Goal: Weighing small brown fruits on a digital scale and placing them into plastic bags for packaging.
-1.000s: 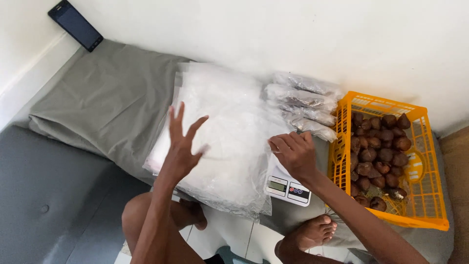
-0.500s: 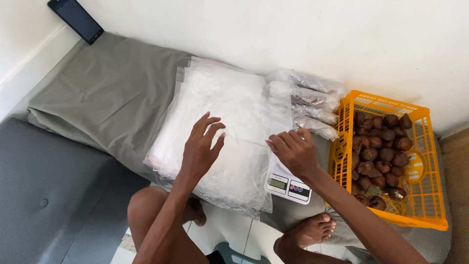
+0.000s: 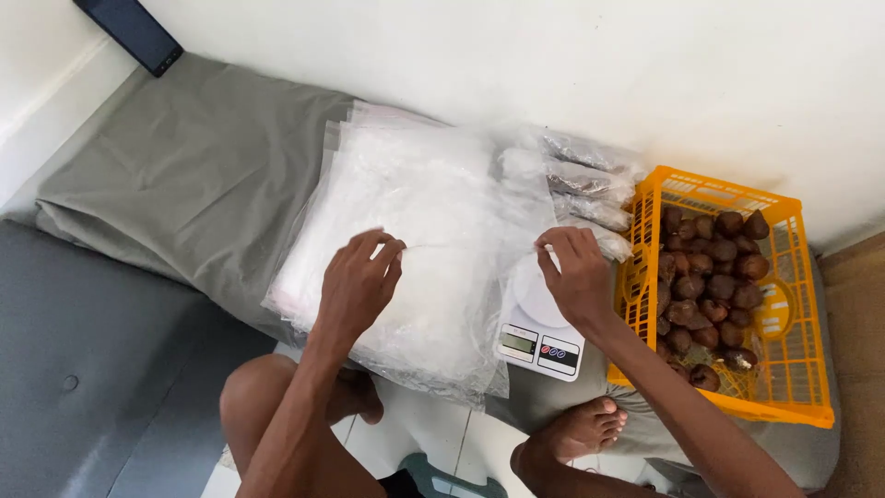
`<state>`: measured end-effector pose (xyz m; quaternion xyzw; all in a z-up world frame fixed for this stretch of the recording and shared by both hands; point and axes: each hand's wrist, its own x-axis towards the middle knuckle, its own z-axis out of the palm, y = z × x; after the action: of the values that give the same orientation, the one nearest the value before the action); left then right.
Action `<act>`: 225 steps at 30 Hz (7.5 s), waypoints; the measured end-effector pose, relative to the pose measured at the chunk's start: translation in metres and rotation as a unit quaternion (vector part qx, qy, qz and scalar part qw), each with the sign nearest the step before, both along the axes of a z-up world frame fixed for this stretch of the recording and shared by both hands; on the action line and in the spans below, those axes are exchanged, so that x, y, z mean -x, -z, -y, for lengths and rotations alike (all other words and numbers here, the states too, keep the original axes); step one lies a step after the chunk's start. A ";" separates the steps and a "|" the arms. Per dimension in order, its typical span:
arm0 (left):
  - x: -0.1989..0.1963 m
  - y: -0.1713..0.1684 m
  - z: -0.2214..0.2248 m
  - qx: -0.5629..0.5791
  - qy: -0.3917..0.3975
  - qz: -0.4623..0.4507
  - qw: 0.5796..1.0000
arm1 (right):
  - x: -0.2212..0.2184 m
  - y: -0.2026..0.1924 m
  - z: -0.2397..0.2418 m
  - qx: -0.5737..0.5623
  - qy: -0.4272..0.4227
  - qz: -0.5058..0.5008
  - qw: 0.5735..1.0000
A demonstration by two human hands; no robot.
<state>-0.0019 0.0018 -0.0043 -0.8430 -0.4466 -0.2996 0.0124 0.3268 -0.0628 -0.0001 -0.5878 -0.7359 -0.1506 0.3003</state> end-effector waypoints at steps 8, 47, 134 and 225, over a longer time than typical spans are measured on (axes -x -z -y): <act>-0.005 -0.024 0.008 0.062 0.004 0.171 0.983 | 0.017 -0.011 0.003 0.026 0.043 -0.070 0.996; -0.053 -0.027 0.005 0.563 0.060 0.682 0.462 | 0.051 -0.065 0.018 -0.063 -0.016 -0.557 0.828; -0.104 -0.012 0.011 0.286 0.032 -0.411 0.865 | -0.294 0.025 0.060 0.267 0.379 -0.092 0.881; -0.259 0.086 -0.015 0.218 0.251 -0.186 0.925 | -0.361 0.062 0.094 0.305 0.349 0.479 0.745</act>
<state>0.2568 0.0170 -0.0904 -0.9499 -0.2645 -0.0266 -0.1642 0.6875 -0.1570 -0.0625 -0.7143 -0.5334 -0.2743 -0.3606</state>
